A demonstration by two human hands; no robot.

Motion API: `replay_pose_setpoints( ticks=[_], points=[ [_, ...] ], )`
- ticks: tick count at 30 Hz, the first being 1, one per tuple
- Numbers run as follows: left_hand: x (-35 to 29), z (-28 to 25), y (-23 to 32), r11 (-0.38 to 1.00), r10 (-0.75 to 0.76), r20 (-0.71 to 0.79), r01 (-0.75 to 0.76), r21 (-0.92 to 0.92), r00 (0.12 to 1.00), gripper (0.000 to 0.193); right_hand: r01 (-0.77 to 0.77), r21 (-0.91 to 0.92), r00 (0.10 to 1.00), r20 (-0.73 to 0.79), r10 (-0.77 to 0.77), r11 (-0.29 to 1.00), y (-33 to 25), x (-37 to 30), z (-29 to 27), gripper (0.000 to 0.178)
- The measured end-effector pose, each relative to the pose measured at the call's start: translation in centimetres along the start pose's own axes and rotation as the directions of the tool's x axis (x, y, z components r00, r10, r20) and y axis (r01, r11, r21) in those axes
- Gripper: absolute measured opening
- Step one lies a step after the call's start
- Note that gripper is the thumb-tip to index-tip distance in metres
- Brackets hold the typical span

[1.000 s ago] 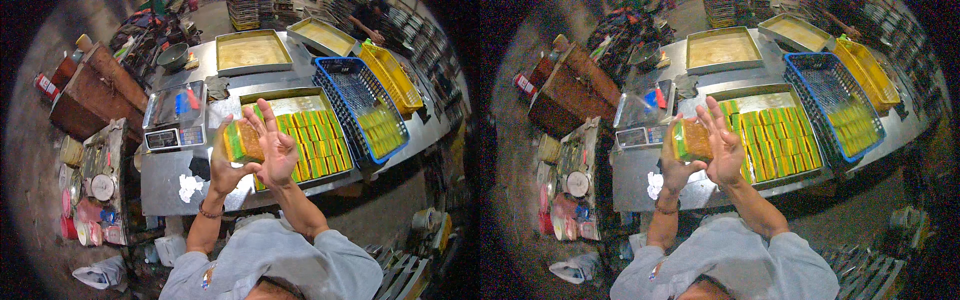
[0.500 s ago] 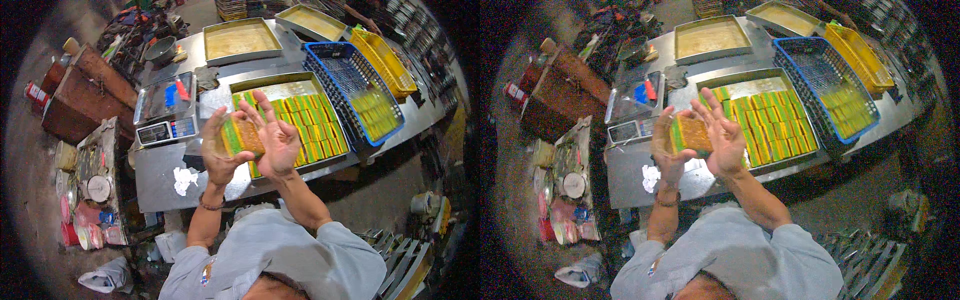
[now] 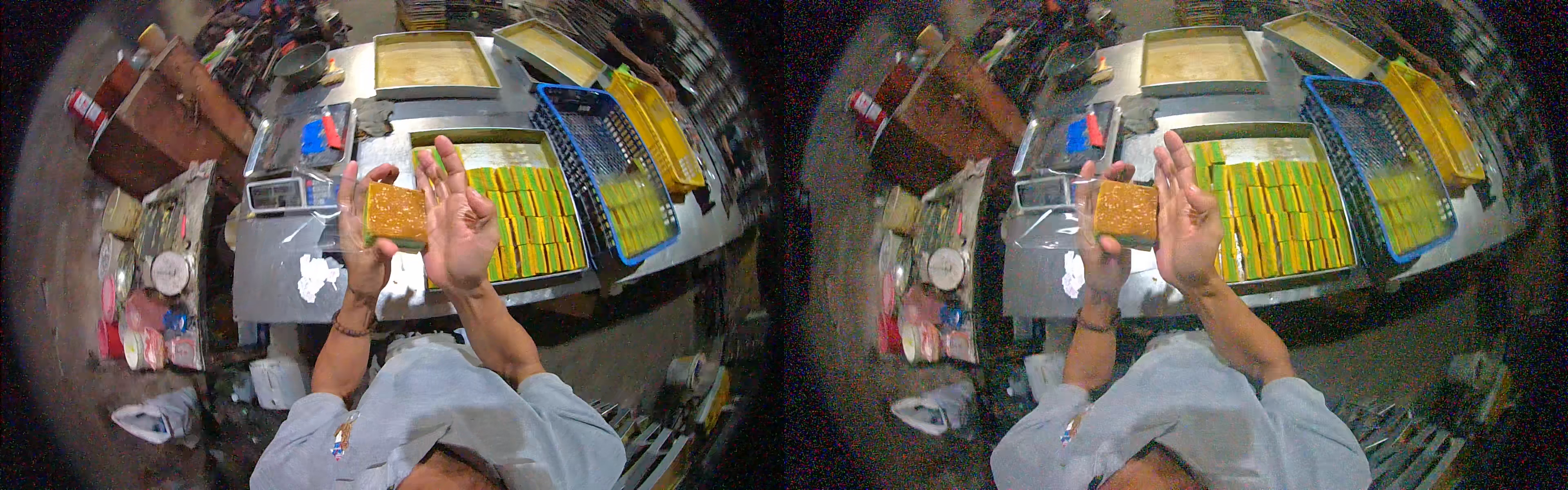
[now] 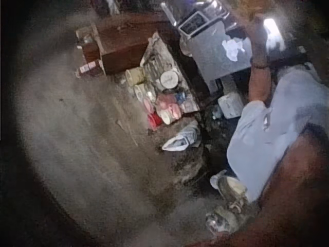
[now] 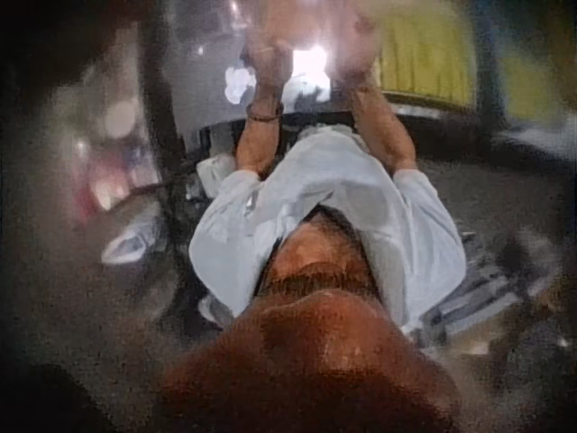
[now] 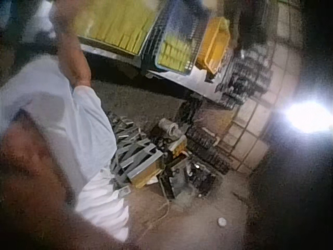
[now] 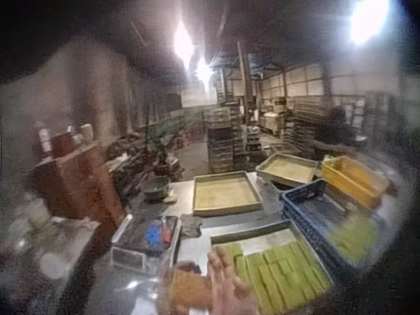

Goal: The person wraps rectangular yellow-green food bars in clear plastic film, seals each piece, and places them into a blue basket. The person repeats this process for multiple bars taken from a metal tray on the table.

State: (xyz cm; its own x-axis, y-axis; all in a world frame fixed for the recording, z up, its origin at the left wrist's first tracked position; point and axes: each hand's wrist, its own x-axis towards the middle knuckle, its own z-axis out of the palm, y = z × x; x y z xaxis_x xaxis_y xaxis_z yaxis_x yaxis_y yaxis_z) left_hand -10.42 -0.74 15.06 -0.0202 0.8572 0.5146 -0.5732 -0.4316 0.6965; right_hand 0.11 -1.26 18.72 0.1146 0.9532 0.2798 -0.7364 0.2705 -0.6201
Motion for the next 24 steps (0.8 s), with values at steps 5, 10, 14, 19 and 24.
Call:
replay_pose_setpoints(
  ticks=[5, 10, 14, 19, 24],
  points=[
    [-1.2, -4.8, 0.9, 0.722, -0.324, -0.266, 0.056, -0.689, 0.908, 0.063, -0.06, -0.299, 0.968, 0.214, 0.128, 0.952, 3.0, -0.6, -0.3, 0.083],
    [-6.1, -8.3, 1.6, 0.732, -0.483, -0.345, 0.155, -0.664, 0.805, 0.07, 0.323, -0.788, 0.804, 0.52, 0.287, 0.524, 7.8, -0.9, -3.2, 0.087],
    [-10.8, -9.3, 1.7, 0.802, -0.502, -0.498, 0.165, -0.574, 0.707, 0.059, 0.316, -0.823, 0.739, 0.525, 0.422, 0.472, 11.4, -2.8, -3.5, 0.076],
    [-18.7, -12.0, 1.3, 0.711, -0.618, -0.503, 0.157, -0.685, 0.605, 0.054, 0.274, -0.846, 0.642, 0.515, 0.568, 0.457, 14.6, -6.9, -3.4, 0.042],
    [-23.9, -12.0, 6.6, 0.645, -0.764, -0.461, 0.549, -0.531, 0.452, 0.049, 0.305, -0.822, 0.537, 0.566, 0.626, 0.481, 16.2, -10.5, -4.3, 0.016]
  ],
)
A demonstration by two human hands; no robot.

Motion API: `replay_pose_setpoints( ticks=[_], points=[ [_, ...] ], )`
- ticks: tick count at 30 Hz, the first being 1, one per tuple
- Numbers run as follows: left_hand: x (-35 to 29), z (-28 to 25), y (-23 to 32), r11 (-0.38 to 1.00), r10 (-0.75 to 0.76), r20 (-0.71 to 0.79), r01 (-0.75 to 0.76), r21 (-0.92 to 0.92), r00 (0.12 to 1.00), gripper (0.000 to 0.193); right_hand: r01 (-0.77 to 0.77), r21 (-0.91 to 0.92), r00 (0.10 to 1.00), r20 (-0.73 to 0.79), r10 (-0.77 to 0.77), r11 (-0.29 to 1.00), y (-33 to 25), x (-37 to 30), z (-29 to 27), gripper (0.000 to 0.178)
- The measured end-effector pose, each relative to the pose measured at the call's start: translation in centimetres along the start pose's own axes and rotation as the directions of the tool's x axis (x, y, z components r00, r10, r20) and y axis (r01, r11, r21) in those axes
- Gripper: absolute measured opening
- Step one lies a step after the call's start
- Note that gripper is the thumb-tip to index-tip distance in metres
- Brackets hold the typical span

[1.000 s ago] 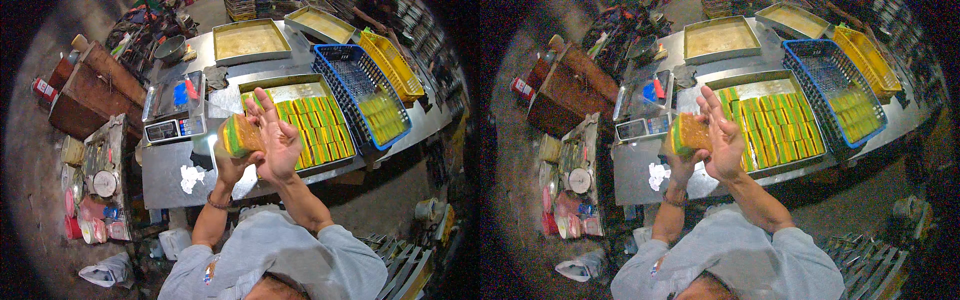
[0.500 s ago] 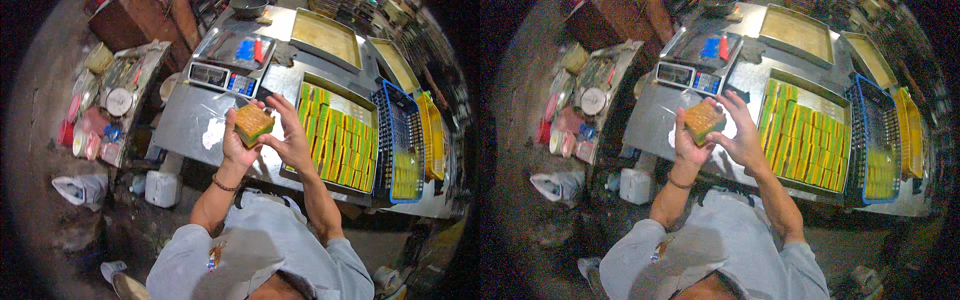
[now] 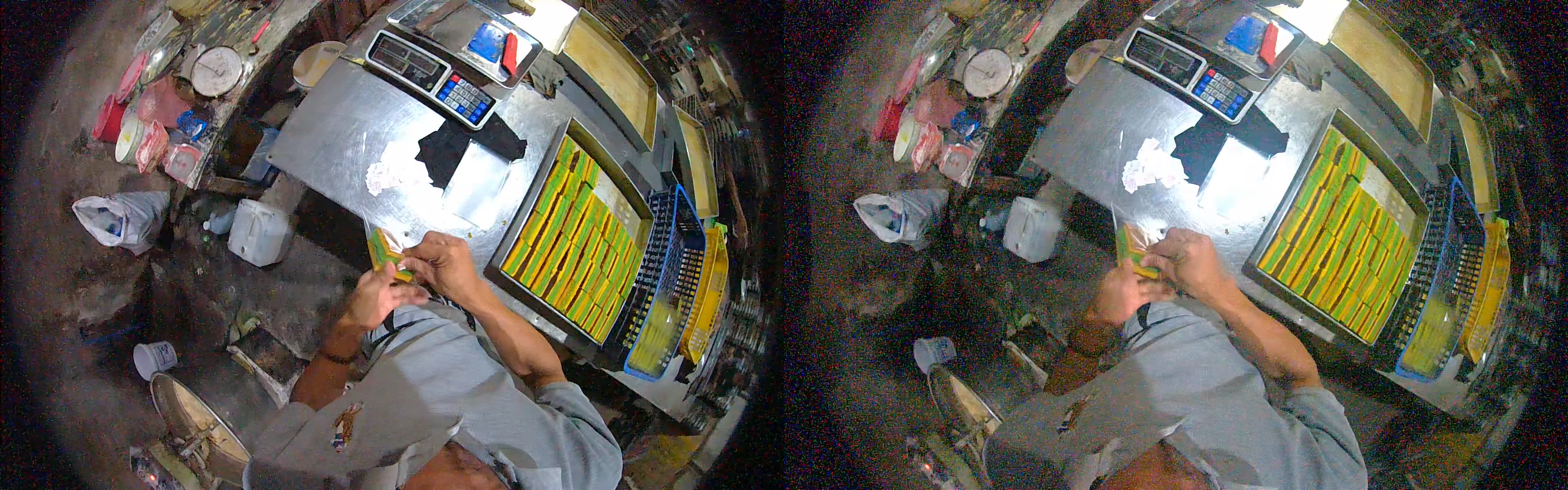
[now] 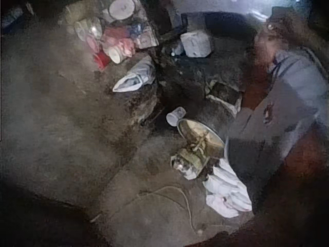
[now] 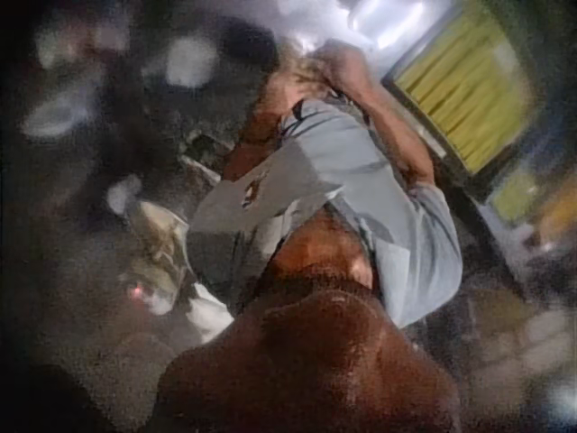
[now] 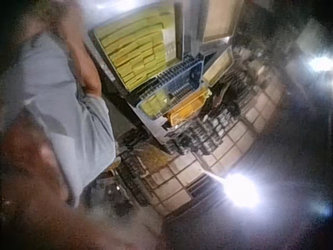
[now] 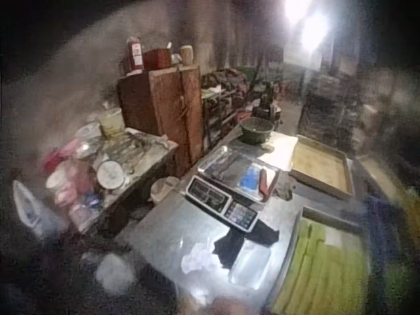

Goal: The person wraps rectangular yellow-green food bars in clear plastic film, seals each piece, and places them into a blue basket. The person repeats this process for multiple bars taken from a metal tray on the table.

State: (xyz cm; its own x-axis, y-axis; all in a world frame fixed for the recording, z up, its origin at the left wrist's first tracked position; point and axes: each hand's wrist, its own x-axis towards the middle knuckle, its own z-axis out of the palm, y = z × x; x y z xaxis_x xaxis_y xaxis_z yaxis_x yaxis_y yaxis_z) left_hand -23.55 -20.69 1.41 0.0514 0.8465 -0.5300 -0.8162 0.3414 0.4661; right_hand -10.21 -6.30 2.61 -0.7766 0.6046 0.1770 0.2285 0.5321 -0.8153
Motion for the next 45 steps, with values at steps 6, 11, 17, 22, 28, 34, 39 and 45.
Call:
replay_pose_setpoints(
  ticks=[6, 11, 17, 22, 28, 34, 39, 45],
  points=[
    [-2.9, -1.7, 3.2, 0.546, 0.239, -0.345, 0.168, 0.821, 0.908, 0.045, 0.093, -0.039, 0.993, 0.082, -0.09, 0.995, -1.1, 0.8, 1.9, 0.024],
    [0.6, -10.7, 0.8, -0.301, 0.46, 0.047, 0.106, 0.948, 0.887, 0.041, -0.043, -0.395, 0.872, 0.434, 0.227, 0.918, 4.4, 0.8, 7.4, 0.041],
    [-2.4, -5.8, 6.7, 0.492, 0.202, -0.26, 0.132, 0.861, 0.944, 0.031, 0.043, -0.347, 0.924, 0.37, 0.094, 0.937, 1.4, 2.5, 4.3, 0.034],
    [0.9, -6.8, 0.0, 0.52, 0.717, 0.03, -0.563, 0.642, 0.697, 0.074, -0.083, 0.071, 0.97, 0.232, 0.065, 0.994, -1.3, 4.4, 3.1, 0.036],
    [3.0, -9.7, -3.7, 0.785, 0.606, -0.23, -0.527, 0.325, 0.761, 0.063, -0.313, 0.317, 0.927, 0.305, 0.216, 0.895, 1.0, 6.4, 2.3, 0.03],
    [1.2, -8.8, -1.5, 0.823, 0.555, -0.187, -0.568, -0.018, 0.81, 0.059, -0.302, -0.351, 0.953, -0.087, 0.29, 0.887, 12.3, 9.3, 3.4, 0.029],
    [1.0, -8.6, -0.2, 0.831, 0.556, -0.14, -0.555, 0.05, 0.82, 0.061, -0.319, -0.329, 0.946, -0.163, 0.279, 0.889, 14.1, 10.2, 4.4, 0.024],
    [2.1, -7.6, 1.2, 0.844, 0.53, -0.09, -0.513, 0.157, 0.844, 0.049, -0.407, -0.171, 0.913, -0.118, 0.391, 0.898, 15.5, 10.3, 2.8, 0.012]
  ],
)
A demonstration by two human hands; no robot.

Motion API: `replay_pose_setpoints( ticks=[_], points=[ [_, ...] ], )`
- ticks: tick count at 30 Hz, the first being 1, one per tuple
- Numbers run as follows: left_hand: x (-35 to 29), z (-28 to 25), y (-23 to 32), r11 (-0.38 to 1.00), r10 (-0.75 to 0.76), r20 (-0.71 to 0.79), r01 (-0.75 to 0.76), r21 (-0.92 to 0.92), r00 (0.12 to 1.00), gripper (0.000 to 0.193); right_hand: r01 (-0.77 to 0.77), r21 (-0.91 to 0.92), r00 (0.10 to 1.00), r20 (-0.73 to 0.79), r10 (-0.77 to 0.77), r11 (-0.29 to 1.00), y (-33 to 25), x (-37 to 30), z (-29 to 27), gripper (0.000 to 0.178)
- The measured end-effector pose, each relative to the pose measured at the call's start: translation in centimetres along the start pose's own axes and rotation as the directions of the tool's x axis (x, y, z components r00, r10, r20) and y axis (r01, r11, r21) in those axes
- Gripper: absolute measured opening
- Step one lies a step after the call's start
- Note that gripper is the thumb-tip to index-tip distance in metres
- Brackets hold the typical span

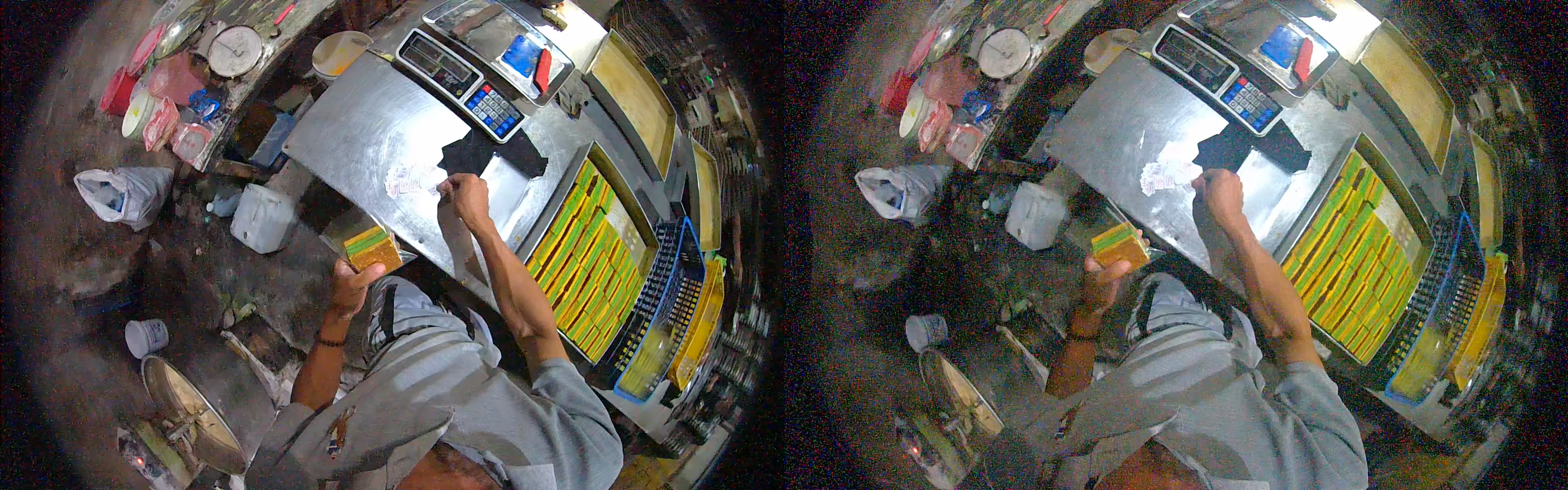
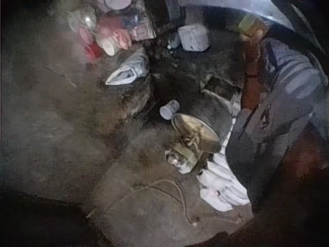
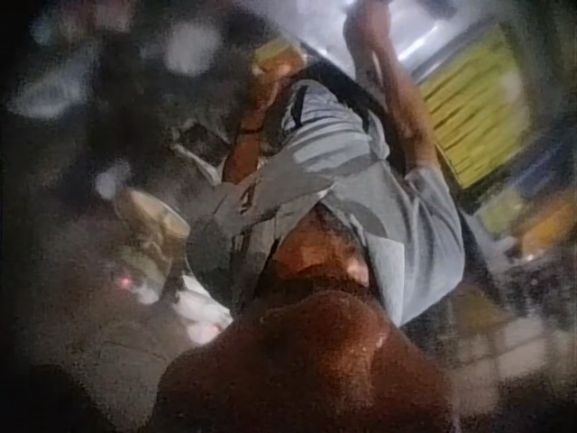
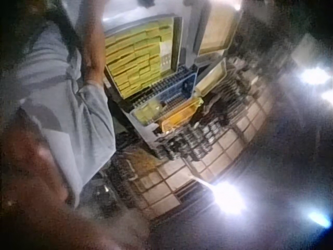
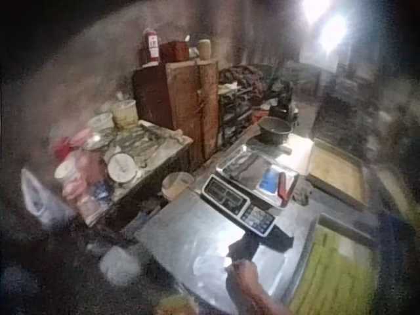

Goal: The person wraps rectangular yellow-green food bars in clear plastic film, seals each piece, and places them into a blue basket. The person repeats this process for multiple bars taken from a metal tray on the table.

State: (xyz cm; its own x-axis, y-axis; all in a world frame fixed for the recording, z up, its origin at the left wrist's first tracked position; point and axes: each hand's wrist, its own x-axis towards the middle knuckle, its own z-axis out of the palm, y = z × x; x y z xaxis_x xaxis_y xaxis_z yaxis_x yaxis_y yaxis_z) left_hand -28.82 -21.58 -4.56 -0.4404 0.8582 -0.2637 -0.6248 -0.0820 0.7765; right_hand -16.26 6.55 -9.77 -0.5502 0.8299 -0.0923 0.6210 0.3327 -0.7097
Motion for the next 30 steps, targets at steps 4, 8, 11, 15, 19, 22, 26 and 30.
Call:
replay_pose_setpoints(
  ticks=[4, 8, 11, 15, 19, 22, 26, 30],
  points=[
    [2.5, 1.7, 0.6, 0.998, -0.023, 0.088, 0.018, 0.061, 0.996, 0.045, -0.056, 0.08, 0.998, -0.029, 0.058, 0.995, -0.8, -0.2, -2.4, 0.014],
    [5.5, 5.0, 1.7, 0.99, -0.134, 0.318, 0.114, 0.08, 0.939, 0.061, -0.151, 0.398, 0.988, 0.03, 0.151, 0.905, -2.9, -2.8, -6.7, 0.02],
    [7.2, 9.5, 2.5, 0.988, -0.152, 0.493, 0.114, 0.105, 0.857, 0.08, -0.255, 0.499, 0.966, 0.158, 0.203, 0.828, -6.4, -5.9, -11.1, 0.017],
    [8.6, 13.9, 3.5, 0.982, -0.189, 0.643, 0.133, 0.136, 0.742, 0.078, -0.199, 0.652, 0.98, 0.111, 0.168, 0.731, -6.2, -9.3, -15.9, 0.019],
    [9.0, 16.9, 3.5, 0.955, -0.249, 0.704, 0.048, 0.292, 0.665, 0.068, -0.166, 0.555, 0.975, -0.032, 0.221, 0.815, -6.2, -12.6, -21.4, 0.015],
    [9.0, 19.2, 5.1, 0.708, -0.231, 0.694, -0.371, 0.601, 0.682, 0.061, -0.113, 0.473, 0.925, -0.271, 0.266, 0.874, -6.6, -15.2, -26.4, 0.016],
    [8.2, 21.4, 5.6, 0.56, -0.142, 0.758, -0.579, 0.592, 0.637, 0.063, 0.254, 0.434, 0.925, -0.371, -0.085, 0.864, -7.9, -18.5, -29.2, 0.015],
    [7.6, 22.7, 5.9, 0.541, -0.161, 0.758, -0.586, 0.603, 0.632, 0.06, 0.392, 0.176, 0.92, -0.076, -0.385, 0.903, -11.0, -21.3, -31.4, 0.015]
  ],
)
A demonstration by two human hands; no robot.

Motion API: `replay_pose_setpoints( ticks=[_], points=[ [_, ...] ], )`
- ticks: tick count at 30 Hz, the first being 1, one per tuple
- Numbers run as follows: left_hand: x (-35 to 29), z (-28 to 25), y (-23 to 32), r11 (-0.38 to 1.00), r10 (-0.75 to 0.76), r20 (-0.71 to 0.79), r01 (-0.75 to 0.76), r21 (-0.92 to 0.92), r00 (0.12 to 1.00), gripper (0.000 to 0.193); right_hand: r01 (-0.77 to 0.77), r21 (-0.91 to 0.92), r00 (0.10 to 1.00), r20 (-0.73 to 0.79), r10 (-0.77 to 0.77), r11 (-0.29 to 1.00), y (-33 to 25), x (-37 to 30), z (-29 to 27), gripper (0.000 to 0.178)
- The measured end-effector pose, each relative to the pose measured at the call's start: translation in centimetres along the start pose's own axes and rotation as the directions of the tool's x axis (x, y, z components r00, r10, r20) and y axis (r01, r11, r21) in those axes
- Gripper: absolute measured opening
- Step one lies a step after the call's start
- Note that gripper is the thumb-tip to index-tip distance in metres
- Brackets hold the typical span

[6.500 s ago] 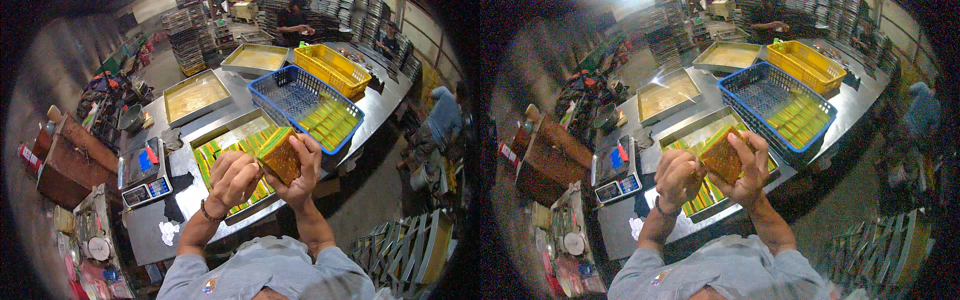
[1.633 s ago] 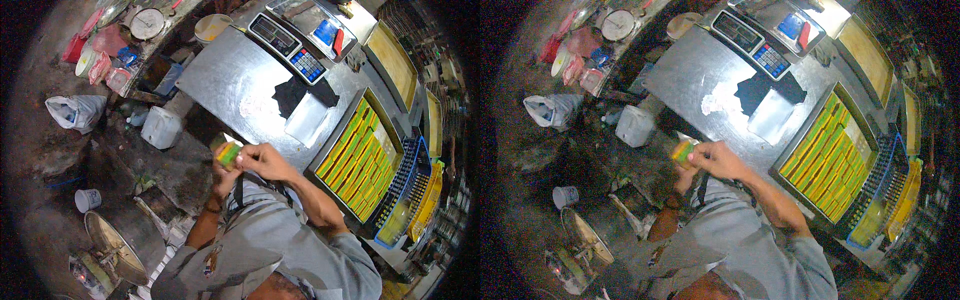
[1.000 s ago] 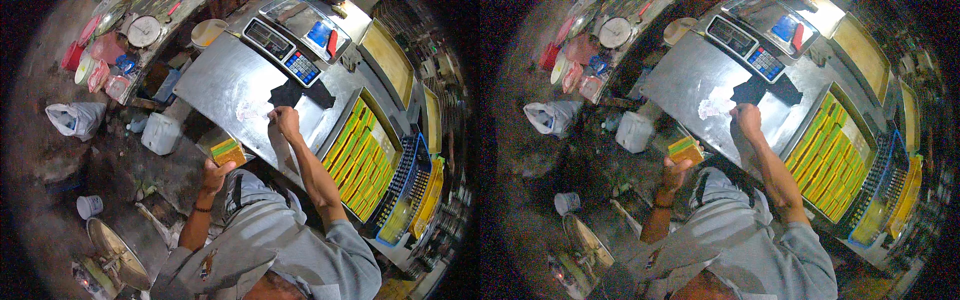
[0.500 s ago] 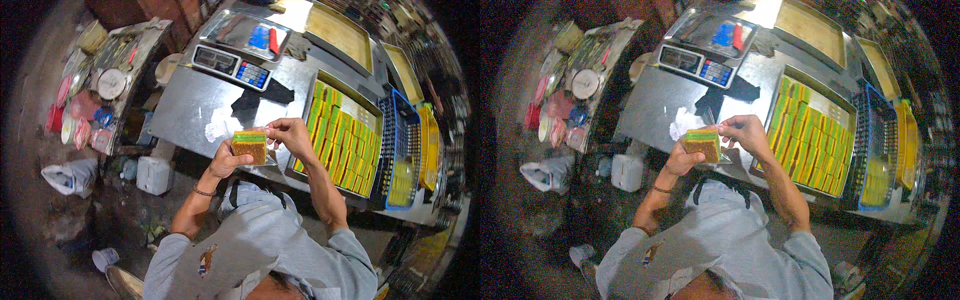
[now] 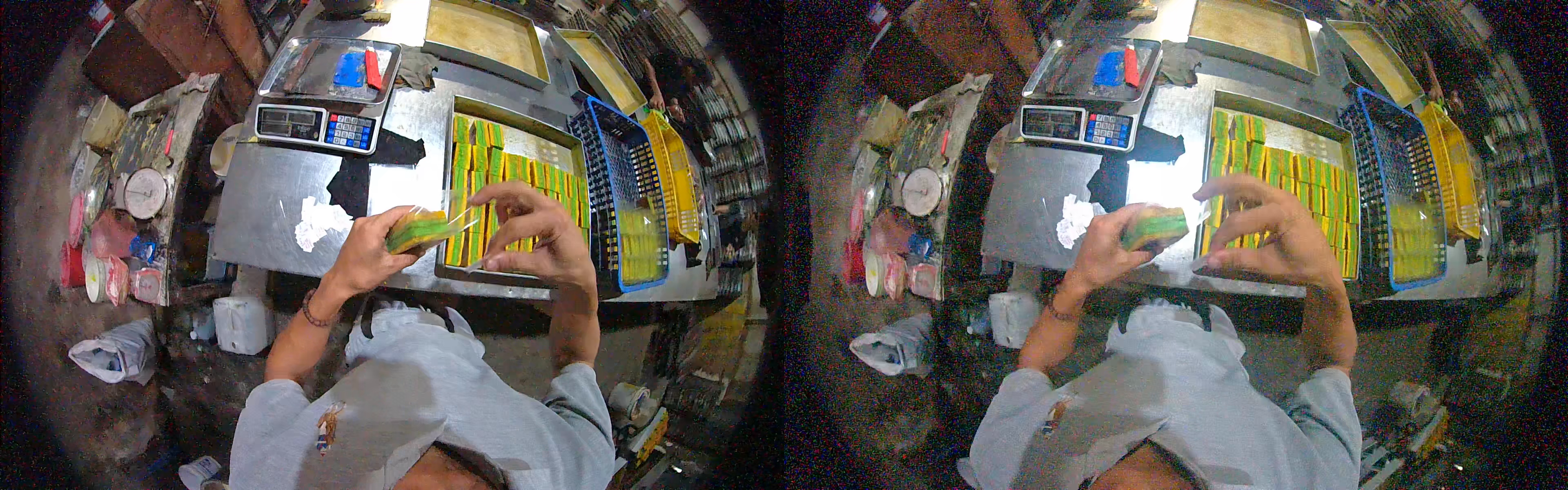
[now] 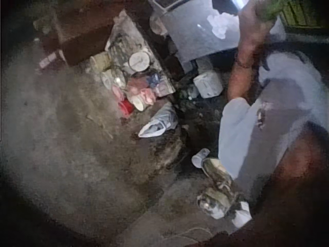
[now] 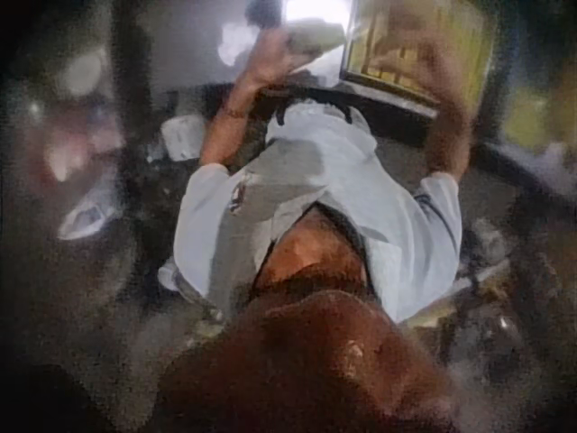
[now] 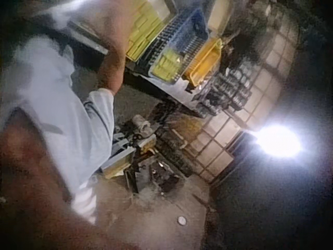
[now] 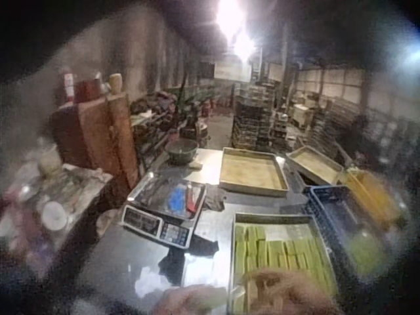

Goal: The person wraps rectangular yellow-green food bars in clear plastic film, seals each piece, and places them into a blue basket. The person repeats this process for multiple bars taken from a metal tray on the table.

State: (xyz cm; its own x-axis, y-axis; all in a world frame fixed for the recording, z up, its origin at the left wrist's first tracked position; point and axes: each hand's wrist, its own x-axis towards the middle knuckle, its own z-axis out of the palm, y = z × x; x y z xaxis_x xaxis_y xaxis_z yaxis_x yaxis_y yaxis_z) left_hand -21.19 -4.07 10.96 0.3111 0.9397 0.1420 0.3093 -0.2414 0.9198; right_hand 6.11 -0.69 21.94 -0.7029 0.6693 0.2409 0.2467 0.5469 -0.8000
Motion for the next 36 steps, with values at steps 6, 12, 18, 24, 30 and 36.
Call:
replay_pose_setpoints(
  ticks=[6, 12, 18, 24, 30, 36],
  points=[
    [-0.4, 0.5, 1.7, 0.985, 0.107, -0.012, -0.105, 0.134, 0.994, 0.057, -0.499, 0.266, 0.851, -0.033, 0.525, 0.825, 0.1, 1.2, 0.6, 0.02],
    [-1.0, 0.3, 3.4, 0.965, 0.045, -0.003, -0.042, 0.26, 0.999, 0.068, -0.399, 0.087, 0.91, -0.09, 0.406, 0.913, 2.7, 0.6, 1.5, 0.02],
    [-0.1, 1.8, 3.7, 0.889, 0.198, -0.026, -0.168, 0.425, 0.98, 0.064, -0.446, 0.001, 0.895, 0.008, 0.446, 0.895, 3.3, 1.9, 3.7, 0.02],
    [0.4, 1.3, 3.4, 0.979, 0.106, 0.092, -0.12, 0.167, 0.99, 0.058, -0.146, 0.159, 0.985, 0.114, 0.129, 0.976, 3.4, 0.4, -0.3, 0.05],
    [2.0, 1.1, 3.3, 0.981, 0.14, 0.359, -0.179, 0.076, 0.923, 0.073, -0.056, -0.214, 0.89, 0.432, 0.145, 0.975, 0.1, 0.5, -1.1, 0.04],
    [3.0, 1.1, -0.7, 0.907, 0.21, 0.445, -0.004, -0.422, 0.871, 0.105, -0.124, -0.538, 0.907, 0.279, 0.315, 0.833, 8.6, -7.0, 3.0, 0.027]
  ],
)
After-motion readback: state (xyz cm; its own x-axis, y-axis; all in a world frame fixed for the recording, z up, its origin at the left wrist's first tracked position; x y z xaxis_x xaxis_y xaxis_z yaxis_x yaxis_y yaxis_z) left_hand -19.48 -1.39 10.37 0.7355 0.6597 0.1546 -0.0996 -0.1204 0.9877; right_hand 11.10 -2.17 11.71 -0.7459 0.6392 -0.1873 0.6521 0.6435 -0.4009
